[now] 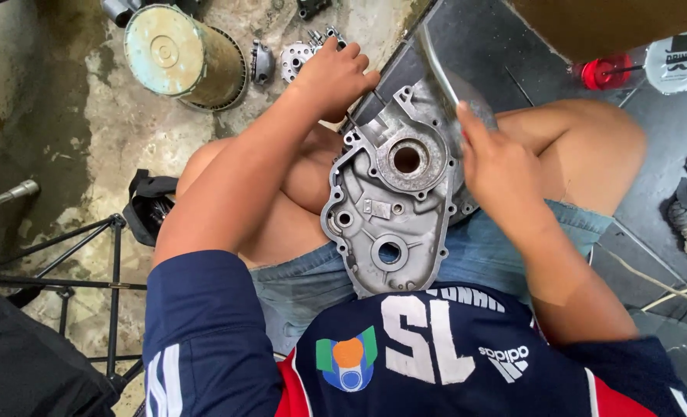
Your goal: A person is scrubbing a motorcycle engine casing with a brush to clean off dirt and residue.
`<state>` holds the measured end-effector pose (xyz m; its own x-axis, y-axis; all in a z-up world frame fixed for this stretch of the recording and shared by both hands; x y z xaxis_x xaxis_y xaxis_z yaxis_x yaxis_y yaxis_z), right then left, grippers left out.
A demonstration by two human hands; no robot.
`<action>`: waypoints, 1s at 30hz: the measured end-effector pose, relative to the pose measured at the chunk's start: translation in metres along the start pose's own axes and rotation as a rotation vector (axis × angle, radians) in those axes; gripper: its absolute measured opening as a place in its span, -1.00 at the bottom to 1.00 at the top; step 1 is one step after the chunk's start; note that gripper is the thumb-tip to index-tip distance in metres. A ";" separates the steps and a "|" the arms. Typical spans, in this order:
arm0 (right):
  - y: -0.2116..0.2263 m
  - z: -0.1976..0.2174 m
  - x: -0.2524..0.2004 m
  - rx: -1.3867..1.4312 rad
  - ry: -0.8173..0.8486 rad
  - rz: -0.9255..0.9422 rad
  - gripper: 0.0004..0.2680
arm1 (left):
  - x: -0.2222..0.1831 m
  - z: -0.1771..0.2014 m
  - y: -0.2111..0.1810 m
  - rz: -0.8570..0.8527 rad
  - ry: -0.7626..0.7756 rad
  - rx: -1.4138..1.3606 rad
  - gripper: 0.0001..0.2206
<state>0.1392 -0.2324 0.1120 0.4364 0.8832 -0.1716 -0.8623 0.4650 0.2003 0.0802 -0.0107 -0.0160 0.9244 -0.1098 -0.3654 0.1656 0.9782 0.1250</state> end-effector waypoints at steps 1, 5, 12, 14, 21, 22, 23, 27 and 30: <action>-0.004 0.002 -0.014 -0.002 0.002 0.000 -0.62 | 0.001 0.001 0.000 0.000 -0.001 -0.002 -0.72; -0.015 0.013 -0.052 0.006 0.053 -0.032 -0.63 | 0.006 0.003 -0.001 -0.029 0.016 -0.022 -0.63; -0.016 0.000 0.019 0.097 -0.005 -0.012 -0.65 | 0.004 -0.004 0.000 -0.029 0.011 -0.001 -0.69; -0.009 0.004 0.033 0.135 -0.019 0.004 -0.64 | 0.002 -0.001 0.003 -0.016 0.000 0.005 -0.70; -0.015 -0.005 -0.031 0.167 -0.010 0.038 -0.61 | 0.005 0.001 -0.003 -0.035 0.053 -0.056 -0.63; -0.018 -0.001 -0.038 0.167 -0.005 0.029 -0.61 | 0.007 0.000 -0.002 -0.044 0.053 -0.060 -0.63; -0.020 0.002 -0.047 0.067 0.015 -0.032 -0.61 | 0.006 0.001 -0.002 -0.040 0.022 -0.018 -0.66; -0.029 0.003 -0.043 0.073 -0.020 -0.067 -0.62 | 0.004 0.002 -0.001 -0.028 0.033 -0.020 -0.65; -0.028 -0.006 -0.004 0.131 -0.114 -0.010 -0.64 | 0.002 0.000 -0.002 -0.014 0.034 0.007 -0.62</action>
<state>0.1603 -0.2491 0.1010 0.4770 0.8764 -0.0656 -0.8203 0.4708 0.3248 0.0819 -0.0128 -0.0167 0.9098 -0.1178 -0.3980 0.1814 0.9753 0.1259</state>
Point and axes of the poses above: each hand's wrist, its own x-axis towards the middle knuckle, its own z-axis out of the back of the hand, y = z × x, the point moved 8 cm from there along x, towards the middle knuckle, and after that the axes turned 13 degrees about y, right-handed, at the moved point
